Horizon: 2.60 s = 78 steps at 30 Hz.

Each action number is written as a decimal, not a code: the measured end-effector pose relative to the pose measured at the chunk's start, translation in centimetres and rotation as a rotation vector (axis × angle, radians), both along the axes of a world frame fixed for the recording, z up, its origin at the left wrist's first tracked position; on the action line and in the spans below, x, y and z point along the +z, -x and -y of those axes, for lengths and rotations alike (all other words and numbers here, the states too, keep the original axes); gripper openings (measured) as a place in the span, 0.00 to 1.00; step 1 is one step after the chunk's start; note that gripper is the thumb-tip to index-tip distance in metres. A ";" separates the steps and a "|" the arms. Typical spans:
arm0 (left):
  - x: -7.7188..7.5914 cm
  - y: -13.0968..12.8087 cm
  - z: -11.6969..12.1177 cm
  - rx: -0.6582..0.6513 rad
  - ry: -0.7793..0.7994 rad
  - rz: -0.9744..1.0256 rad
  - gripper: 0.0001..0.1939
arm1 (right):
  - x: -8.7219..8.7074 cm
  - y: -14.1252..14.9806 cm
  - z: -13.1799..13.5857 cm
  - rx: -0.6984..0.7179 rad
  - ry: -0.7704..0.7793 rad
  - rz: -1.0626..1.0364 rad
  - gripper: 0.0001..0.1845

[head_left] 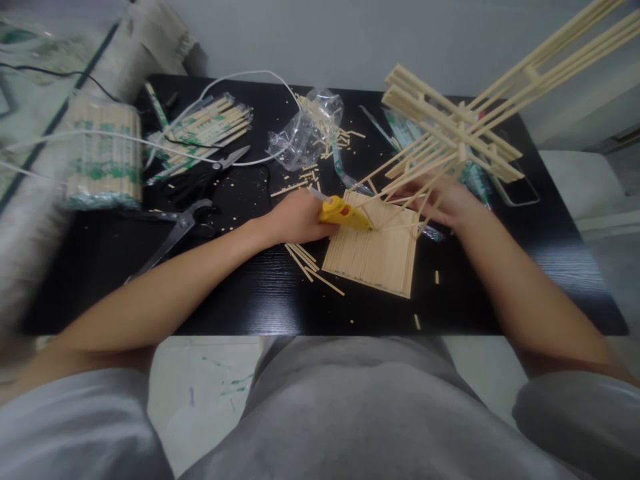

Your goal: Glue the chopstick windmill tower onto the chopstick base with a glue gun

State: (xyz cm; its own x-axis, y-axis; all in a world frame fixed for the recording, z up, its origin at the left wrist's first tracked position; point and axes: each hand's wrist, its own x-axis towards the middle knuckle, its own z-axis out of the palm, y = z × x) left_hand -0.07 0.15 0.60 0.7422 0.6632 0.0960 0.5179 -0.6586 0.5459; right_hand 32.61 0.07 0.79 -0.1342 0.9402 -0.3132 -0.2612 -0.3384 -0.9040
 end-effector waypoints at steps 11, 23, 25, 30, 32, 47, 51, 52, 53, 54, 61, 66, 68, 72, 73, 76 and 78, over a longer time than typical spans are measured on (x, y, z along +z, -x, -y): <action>0.2 0.1 0.2 0.006 -0.014 0.012 0.09 | -0.5 -0.5 -0.1 0.077 -0.054 0.009 0.12; -0.1 0.3 0.1 -0.003 0.013 -0.003 0.08 | -0.3 -0.2 0.0 0.094 -0.036 -0.007 0.11; -0.1 0.4 0.1 -0.001 0.009 0.006 0.08 | -0.3 -0.1 -0.1 0.100 -0.026 -0.032 0.12; 0.0 0.4 0.1 -0.002 -0.001 0.010 0.08 | -0.8 -0.4 -0.5 0.112 -0.033 -0.043 0.08; 0.2 0.4 0.1 -0.006 0.021 0.010 0.06 | -0.9 -0.4 -0.5 0.152 -0.030 -0.029 0.07; 0.7 0.6 0.3 0.032 0.130 0.007 0.08 | -2.6 0.1 -1.5 0.235 -0.068 -0.161 0.07; 0.4 0.7 0.2 0.046 0.130 0.014 0.09 | -3.4 0.0 -2.0 0.233 -0.081 -0.174 0.08; 0.3 0.7 0.1 0.041 0.137 0.022 0.09 | -3.4 0.0 -2.0 0.233 -0.086 -0.177 0.08; 0.2 0.7 0.1 0.034 0.147 0.030 0.08 | -3.5 0.0 -2.0 0.234 -0.092 -0.178 0.08; 0.1 0.8 0.1 0.029 0.156 0.035 0.08 | -3.5 0.0 -2.1 0.237 -0.099 -0.178 0.08; 0.1 0.8 0.0 0.033 0.144 0.058 0.10 | -3.2 0.2 -2.0 0.245 -0.108 -0.165 0.09; 0.4 0.6 0.2 0.041 0.184 0.077 0.14 | -3.3 0.2 -2.1 0.243 -0.104 -0.161 0.08; 0.6 0.6 0.2 0.052 0.187 0.071 0.15 | -3.4 0.2 -2.1 0.236 -0.107 -0.153 0.09; 0.5 0.6 0.2 0.059 0.193 0.059 0.14 | -3.4 0.2 -2.0 0.230 -0.107 -0.177 0.08; 0.4 0.6 0.2 0.058 0.195 0.062 0.13 | -3.4 0.2 -2.0 0.232 -0.105 -0.188 0.08; 0.2 0.7 0.1 0.051 0.188 0.063 0.12 | -3.4 0.2 -2.0 0.231 -0.090 -0.200 0.07; 0.1 0.7 0.1 0.046 0.183 0.056 0.12 | -3.5 0.1 -2.0 0.230 -0.073 -0.194 0.07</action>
